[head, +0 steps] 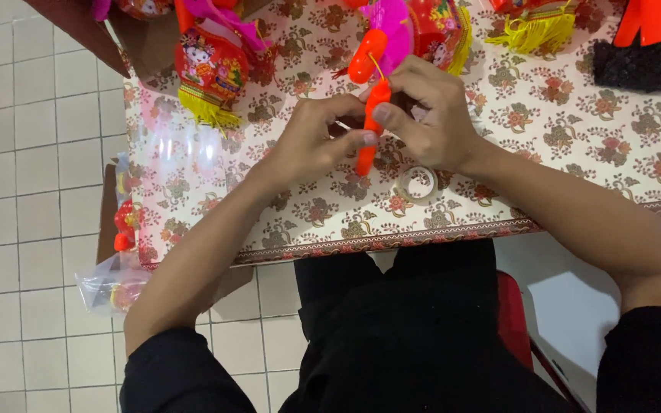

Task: Assembling decorative lanterns by attaching handles and other components using adhesive.

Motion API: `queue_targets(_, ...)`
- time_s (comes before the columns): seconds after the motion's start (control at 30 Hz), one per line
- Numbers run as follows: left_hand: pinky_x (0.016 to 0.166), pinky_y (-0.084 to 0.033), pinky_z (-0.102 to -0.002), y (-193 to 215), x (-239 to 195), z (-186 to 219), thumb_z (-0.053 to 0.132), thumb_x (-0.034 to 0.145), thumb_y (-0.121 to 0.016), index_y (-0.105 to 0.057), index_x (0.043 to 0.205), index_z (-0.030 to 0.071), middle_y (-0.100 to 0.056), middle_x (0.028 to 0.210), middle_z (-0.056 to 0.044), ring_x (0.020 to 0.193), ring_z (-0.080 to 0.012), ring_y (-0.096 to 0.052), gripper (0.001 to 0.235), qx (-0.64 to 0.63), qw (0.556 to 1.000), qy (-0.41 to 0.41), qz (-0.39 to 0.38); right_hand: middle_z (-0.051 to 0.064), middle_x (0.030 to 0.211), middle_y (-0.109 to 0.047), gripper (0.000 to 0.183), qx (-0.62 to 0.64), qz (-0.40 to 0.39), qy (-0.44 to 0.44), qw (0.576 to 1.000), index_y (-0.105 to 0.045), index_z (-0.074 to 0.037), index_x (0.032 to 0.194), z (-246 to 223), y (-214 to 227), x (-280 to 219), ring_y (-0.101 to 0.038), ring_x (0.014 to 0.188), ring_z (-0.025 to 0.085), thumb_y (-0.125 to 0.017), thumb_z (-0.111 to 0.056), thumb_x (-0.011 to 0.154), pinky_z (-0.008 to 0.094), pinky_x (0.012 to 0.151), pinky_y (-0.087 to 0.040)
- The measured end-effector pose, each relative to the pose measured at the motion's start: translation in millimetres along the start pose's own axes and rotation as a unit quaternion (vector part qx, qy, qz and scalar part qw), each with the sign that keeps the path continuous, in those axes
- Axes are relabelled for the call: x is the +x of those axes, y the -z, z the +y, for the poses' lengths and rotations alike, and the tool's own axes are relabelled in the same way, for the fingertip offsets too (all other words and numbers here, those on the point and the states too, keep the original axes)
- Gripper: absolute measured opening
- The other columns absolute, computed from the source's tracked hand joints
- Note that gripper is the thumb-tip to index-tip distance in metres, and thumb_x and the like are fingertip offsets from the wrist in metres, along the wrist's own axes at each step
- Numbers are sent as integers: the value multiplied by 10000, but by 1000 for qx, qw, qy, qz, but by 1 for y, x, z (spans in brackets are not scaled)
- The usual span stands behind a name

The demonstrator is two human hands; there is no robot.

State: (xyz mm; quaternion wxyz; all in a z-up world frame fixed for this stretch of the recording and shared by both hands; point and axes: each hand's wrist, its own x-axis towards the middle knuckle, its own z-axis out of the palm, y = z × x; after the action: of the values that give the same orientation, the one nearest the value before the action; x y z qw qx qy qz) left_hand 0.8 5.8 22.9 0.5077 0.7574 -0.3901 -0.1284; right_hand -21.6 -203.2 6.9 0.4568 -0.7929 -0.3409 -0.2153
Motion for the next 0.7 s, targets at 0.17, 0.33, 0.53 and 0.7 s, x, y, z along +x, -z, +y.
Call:
queue_targets(0.17,497,-336,-240,5,0,-1,210,1021,-583,-661,968,53,-612,756,-19,541,-91,-450,183,-55,997,-20,-42,144,883,-590,492,21,-14,-21,999,-702,69,1061,-7,3,2,-522,776,228,-476,-368,1074,331,631,-405)
queue_targets(0.33,586,-526,-226,-5,3,1,393,886,-702,-674,1100,40,-702,1016,-80,802,-159,-669,415,-36,999,-3,3,136,840,-600,366,8,16,-23,1000,-722,69,1070,-2,3,0,-509,772,229,-615,-281,1041,337,630,-400)
queue_targets(0.53,663,-553,-289,-8,4,0,283,838,-819,-606,987,80,-692,913,-54,766,-164,-658,329,23,996,12,89,128,852,-580,248,6,18,-28,999,-694,38,981,3,2,-1,-494,723,217,-664,-203,1027,331,588,-389)
queue_targets(0.7,613,-485,-263,2,2,-11,115,974,-663,-687,1009,44,-685,856,-44,619,-104,-545,82,-38,999,-19,9,120,923,-611,450,44,-30,-49,997,-679,32,1106,-8,4,5,-521,718,178,-477,-369,1070,280,573,-414)
